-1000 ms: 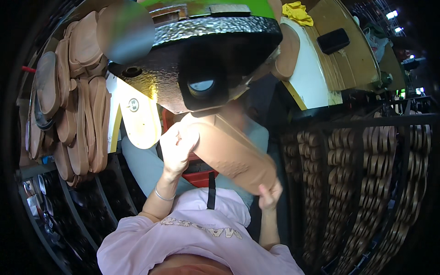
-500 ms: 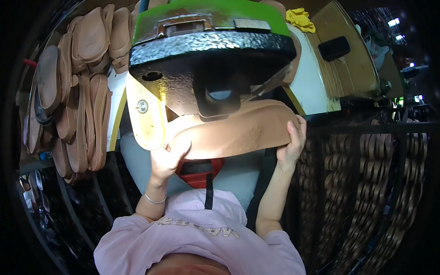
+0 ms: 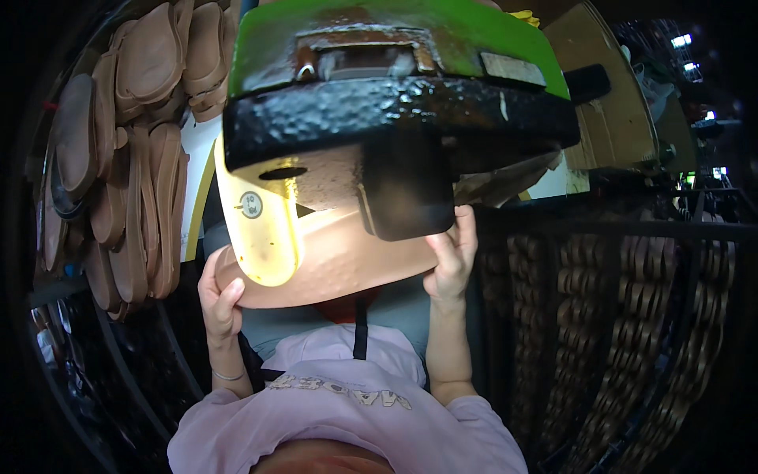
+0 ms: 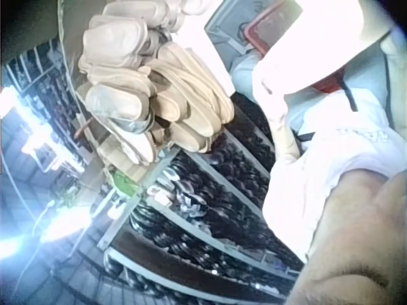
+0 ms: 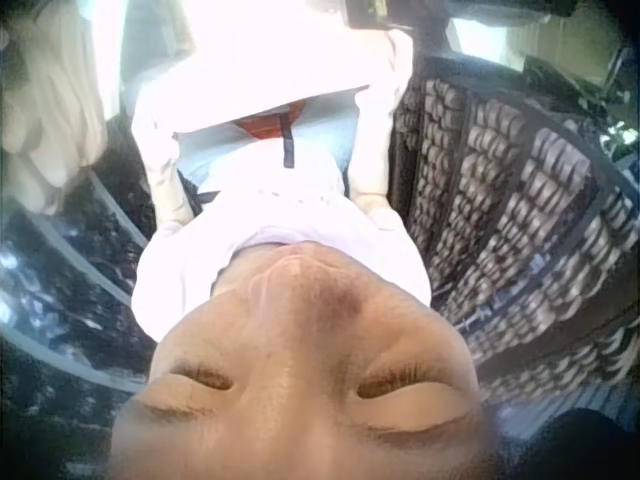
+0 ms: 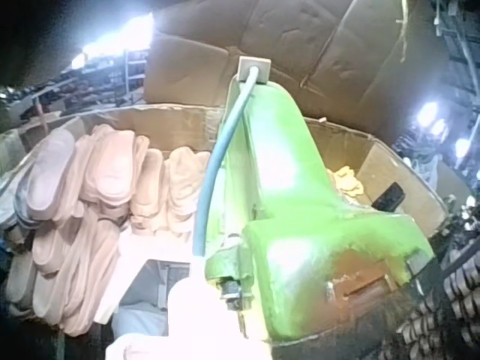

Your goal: The person repeatedly picks up brown shoe insoles from a stack and presses their edges against a rotating grinding wheel on a green machine. After grinding, the person places the insoles onto a growing pile on the table. The process is repeated continuously throughout the clip.

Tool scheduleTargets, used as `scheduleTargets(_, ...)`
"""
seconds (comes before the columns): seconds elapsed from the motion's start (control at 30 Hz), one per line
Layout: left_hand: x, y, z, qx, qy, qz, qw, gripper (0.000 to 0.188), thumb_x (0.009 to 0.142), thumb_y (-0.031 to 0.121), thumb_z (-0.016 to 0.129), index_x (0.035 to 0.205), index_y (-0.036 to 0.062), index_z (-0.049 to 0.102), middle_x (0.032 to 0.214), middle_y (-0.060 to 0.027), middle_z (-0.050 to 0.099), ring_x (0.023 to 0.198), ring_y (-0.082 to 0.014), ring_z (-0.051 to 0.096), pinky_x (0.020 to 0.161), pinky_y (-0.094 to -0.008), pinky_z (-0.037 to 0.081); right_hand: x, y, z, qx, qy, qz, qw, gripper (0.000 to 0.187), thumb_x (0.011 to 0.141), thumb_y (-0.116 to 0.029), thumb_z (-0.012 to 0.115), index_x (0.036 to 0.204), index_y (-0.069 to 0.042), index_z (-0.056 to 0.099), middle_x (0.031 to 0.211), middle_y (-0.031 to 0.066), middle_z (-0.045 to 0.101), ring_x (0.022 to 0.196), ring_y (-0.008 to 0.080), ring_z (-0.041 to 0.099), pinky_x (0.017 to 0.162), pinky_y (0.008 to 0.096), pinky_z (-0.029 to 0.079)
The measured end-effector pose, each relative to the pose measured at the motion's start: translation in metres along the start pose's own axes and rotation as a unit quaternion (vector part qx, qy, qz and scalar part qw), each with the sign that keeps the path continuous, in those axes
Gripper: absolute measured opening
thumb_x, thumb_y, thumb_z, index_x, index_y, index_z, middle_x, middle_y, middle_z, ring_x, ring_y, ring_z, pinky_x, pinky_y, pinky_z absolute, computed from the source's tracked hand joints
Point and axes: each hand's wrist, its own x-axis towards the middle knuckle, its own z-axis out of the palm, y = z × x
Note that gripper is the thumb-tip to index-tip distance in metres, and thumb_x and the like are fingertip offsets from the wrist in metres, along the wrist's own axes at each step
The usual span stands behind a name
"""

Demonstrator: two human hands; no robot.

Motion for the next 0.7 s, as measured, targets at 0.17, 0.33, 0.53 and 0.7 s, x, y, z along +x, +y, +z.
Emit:
scheduleTargets(0.17, -0.032, -0.024, -0.031, -0.07, -0.02, -0.136, 0.988, 0.05, 0.072, 0.013, 0.07, 0.115, -0.0062, 0.052, 0.106, -0.0109, 0.061, 0.099, -0.0151, 0.059, 0.091, -0.0287, 0.044, 0.003, 0.009, 0.019, -0.071, -0.058, -0.03, 0.995, 0.03, 0.077, 0.002, 0.06, 0.107, 0.006, 0.055, 0.098, 0.013, 0.063, 0.086, 0.0162, 0.062, 0.081, 0.0283, 0.048)
scheduleTargets(0.33, -0.041, -0.04, -0.016, -0.009, -0.204, -0.158, 0.966, 0.051, 0.076, 0.007, 0.071, 0.121, -0.007, 0.051, 0.112, -0.0107, 0.061, 0.104, -0.0143, 0.056, 0.093, -0.029, 0.043, 0.017, 0.006, 0.051, -0.069, -0.086, -0.015, 0.994, 0.035, 0.072, 0.006, 0.068, 0.104, 0.006, 0.056, 0.095, 0.0106, 0.064, 0.084, 0.0152, 0.063, 0.079, 0.0273, 0.049)
scheduleTargets(0.53, 0.031, -0.008, 0.088, -0.032, -0.181, -0.007, 0.983, 0.047, 0.081, 0.004, 0.066, 0.124, -0.0084, 0.051, 0.114, -0.0115, 0.062, 0.106, -0.015, 0.056, 0.095, -0.0297, 0.043, 0.02, -0.003, 0.073, -0.087, -0.125, -0.068, 0.986, 0.032, 0.075, 0.005, 0.071, 0.105, 0.004, 0.058, 0.098, 0.0084, 0.063, 0.091, 0.0146, 0.061, 0.08, 0.0266, 0.049)
scheduleTargets(0.7, 0.051, -0.03, 0.115, 0.033, -0.173, 0.06, 0.983, 0.034, 0.087, 0.008, 0.064, 0.118, -0.0037, 0.055, 0.109, -0.0093, 0.063, 0.096, -0.0129, 0.059, 0.087, -0.0259, 0.046, -0.027, 0.01, 0.028, -0.156, -0.047, -0.006, 0.987, 0.039, 0.079, -0.004, 0.069, 0.112, 0.003, 0.05, 0.104, 0.0102, 0.061, 0.095, 0.0159, 0.059, 0.083, 0.0277, 0.048)
